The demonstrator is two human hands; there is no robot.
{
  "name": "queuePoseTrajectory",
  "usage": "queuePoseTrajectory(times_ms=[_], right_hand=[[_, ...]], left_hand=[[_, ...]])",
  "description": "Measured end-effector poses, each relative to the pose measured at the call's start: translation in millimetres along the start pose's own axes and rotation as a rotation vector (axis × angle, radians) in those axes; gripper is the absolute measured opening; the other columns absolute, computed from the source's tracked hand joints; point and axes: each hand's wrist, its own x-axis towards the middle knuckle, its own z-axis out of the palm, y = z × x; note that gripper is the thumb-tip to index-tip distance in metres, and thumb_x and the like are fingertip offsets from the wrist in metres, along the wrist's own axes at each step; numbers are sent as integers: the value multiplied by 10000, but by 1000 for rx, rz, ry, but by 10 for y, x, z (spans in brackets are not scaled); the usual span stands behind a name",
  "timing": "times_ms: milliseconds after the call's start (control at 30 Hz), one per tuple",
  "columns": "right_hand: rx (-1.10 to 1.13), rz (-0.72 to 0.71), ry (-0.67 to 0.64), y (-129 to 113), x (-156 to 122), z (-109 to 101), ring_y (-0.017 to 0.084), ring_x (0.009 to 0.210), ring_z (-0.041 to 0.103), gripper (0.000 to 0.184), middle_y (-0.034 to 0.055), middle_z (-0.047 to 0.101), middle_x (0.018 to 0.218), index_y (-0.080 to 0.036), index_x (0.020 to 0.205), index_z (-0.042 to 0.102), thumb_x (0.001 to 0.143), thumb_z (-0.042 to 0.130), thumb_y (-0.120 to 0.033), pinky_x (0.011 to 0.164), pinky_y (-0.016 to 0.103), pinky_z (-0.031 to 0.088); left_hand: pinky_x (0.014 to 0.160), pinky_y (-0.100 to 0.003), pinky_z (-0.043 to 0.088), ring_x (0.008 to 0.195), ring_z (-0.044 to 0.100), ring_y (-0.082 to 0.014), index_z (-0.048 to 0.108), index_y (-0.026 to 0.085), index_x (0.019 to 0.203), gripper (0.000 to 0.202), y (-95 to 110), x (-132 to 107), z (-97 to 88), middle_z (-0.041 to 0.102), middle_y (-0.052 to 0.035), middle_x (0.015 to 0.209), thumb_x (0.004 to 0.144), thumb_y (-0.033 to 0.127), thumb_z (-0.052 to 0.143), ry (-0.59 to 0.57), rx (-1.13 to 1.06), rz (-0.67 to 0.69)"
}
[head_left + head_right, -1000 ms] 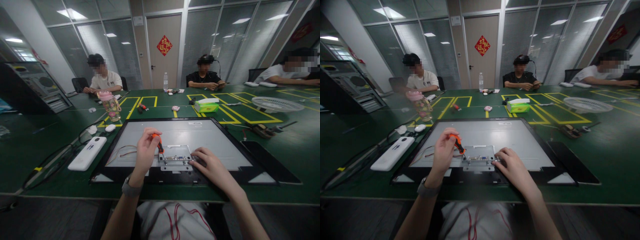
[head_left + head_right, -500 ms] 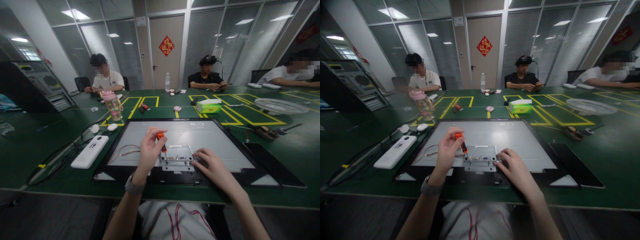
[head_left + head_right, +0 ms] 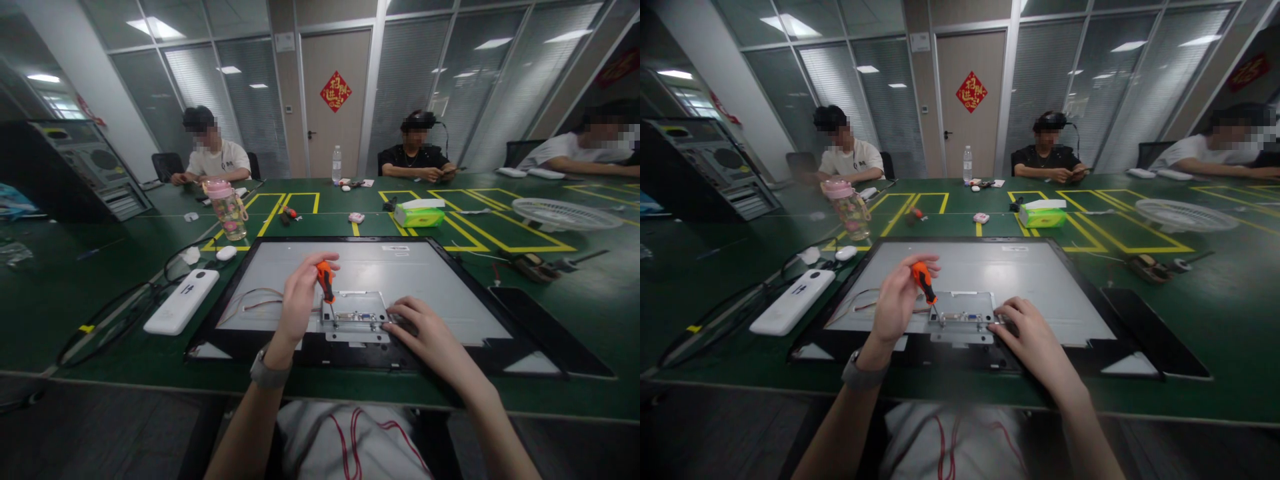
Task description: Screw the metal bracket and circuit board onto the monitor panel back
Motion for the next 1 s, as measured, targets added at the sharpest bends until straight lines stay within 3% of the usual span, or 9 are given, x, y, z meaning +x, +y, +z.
queuePoseTrajectory(times_ms=[133,267,367,533,700,800,900,1000], right_hand=[[-5,2,1,-9,-3,-5,266,960,654,174,72,658,1004,-235,965,695,918,577,-355,891,408,523],[-17,7,9,-5,-14,1,268,956,654,180,74,660,1005,-232,977,693,915,576,-355,882,407,525],[-14,0,8,7,-18,11,265,960,651,190,79,656,1011,-220,981,689,917,576,-359,892,409,518],[-14,-7,12,18,-16,19,265,959,650,196,77,657,1011,-223,970,694,922,567,-365,890,404,519],[-5,-10,3,43,-14,28,264,969,642,201,77,651,1020,-224,982,692,927,565,-371,896,406,514],[-1,-1,-7,52,-14,32,265,977,637,201,80,648,1026,-223,990,687,930,562,-368,905,414,507],[-1,2,-7,48,-15,31,267,977,636,194,79,647,1024,-224,989,684,926,568,-365,908,418,503],[3,0,-5,40,-17,30,264,971,639,187,76,648,1024,-230,983,685,928,564,-362,903,412,504]], left_hand=[[771,-329,522,807,672,-196,681,164,1106,320,-19,-22,-7,712,-83,913,937,374,510,-73,-83,-118],[688,-247,488,732,594,-133,680,202,1051,219,-24,-19,6,637,-27,856,878,329,637,-20,76,-15],[703,-226,470,756,556,-123,703,205,957,157,-24,-13,9,577,-16,877,820,282,706,40,176,95],[819,-294,497,834,611,-163,708,201,1057,285,-44,-22,-17,641,-58,933,956,370,502,11,79,-8],[703,-226,478,752,568,-123,720,203,920,128,-37,-6,-9,581,-16,874,813,275,710,105,192,80],[740,-236,481,792,587,-130,714,193,955,151,-25,-5,4,602,-33,914,887,282,613,157,203,72],[781,-275,498,821,619,-150,697,187,1061,264,-19,-12,12,647,-59,945,958,321,494,115,137,22],[720,-252,486,750,583,-129,708,195,978,151,-15,-8,17,612,-29,882,878,276,629,121,202,98]])
